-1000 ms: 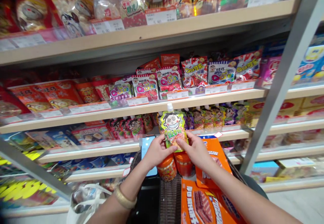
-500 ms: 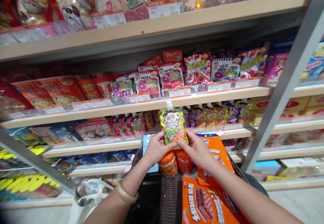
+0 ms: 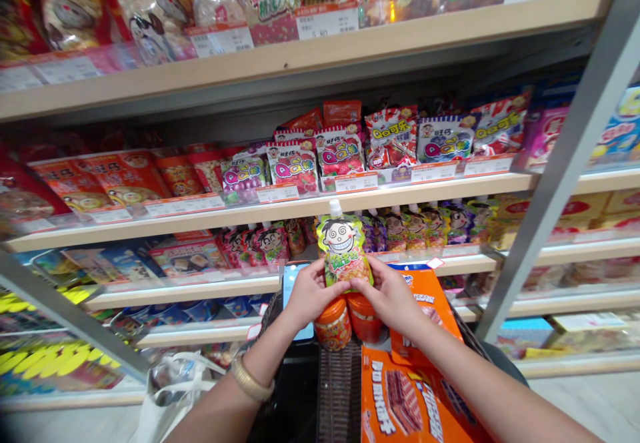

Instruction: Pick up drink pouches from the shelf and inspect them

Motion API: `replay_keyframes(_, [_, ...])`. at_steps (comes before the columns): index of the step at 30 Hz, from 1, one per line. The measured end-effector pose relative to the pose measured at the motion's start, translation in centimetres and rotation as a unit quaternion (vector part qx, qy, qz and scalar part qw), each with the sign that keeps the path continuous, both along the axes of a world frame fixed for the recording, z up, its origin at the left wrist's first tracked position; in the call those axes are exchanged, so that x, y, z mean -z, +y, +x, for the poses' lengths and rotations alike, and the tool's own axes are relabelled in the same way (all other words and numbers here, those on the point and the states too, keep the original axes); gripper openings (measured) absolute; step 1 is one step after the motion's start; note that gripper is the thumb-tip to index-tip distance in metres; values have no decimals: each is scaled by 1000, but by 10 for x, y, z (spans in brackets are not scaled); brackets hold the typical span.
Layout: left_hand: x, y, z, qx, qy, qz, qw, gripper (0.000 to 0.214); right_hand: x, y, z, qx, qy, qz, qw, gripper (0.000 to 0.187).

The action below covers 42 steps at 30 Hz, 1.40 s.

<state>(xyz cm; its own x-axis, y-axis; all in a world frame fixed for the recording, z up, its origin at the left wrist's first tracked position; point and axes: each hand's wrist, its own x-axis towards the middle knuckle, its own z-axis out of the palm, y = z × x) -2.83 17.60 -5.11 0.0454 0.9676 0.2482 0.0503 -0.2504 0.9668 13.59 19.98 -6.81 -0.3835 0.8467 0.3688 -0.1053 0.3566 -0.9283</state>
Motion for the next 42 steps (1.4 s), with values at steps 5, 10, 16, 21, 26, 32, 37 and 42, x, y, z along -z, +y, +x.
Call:
replay_keyframes(5, [0, 0, 0, -6, -2, 1, 1000, 43, 2, 1, 0, 20, -10, -12, 1000, 37])
replay_keyframes(10, [0, 0, 1, -6, -5, -1, 1000, 41, 4, 1, 0, 24, -1, -22, 999, 36])
replay_keyframes(16, [-1, -1, 1, -5, -7, 4, 1000, 41, 1, -2, -1, 28, -1, -21, 999, 37])
replay_keyframes(21, [3, 1, 1, 6, -3, 17, 1000, 38, -1, -4, -2, 50, 10, -16, 999, 37])
replay_keyframes(26, [8, 0, 5, -71, 10, 20, 997, 40, 1, -5, -5, 132, 40, 0, 990, 36])
replay_keyframes(32, [5, -14, 13, -183, 166, 203, 948, 16, 7, -6, -5, 201, 54, 48, 977, 36])
replay_keyframes(37, [1, -18, 15, -99, 199, 230, 947, 39, 3, -11, -4, 281, 4, 141, 949, 31])
replay_keyframes(42, [3, -17, 12, 7, 150, 165, 975, 54, 0, -9, -4, 287, -46, 186, 938, 28])
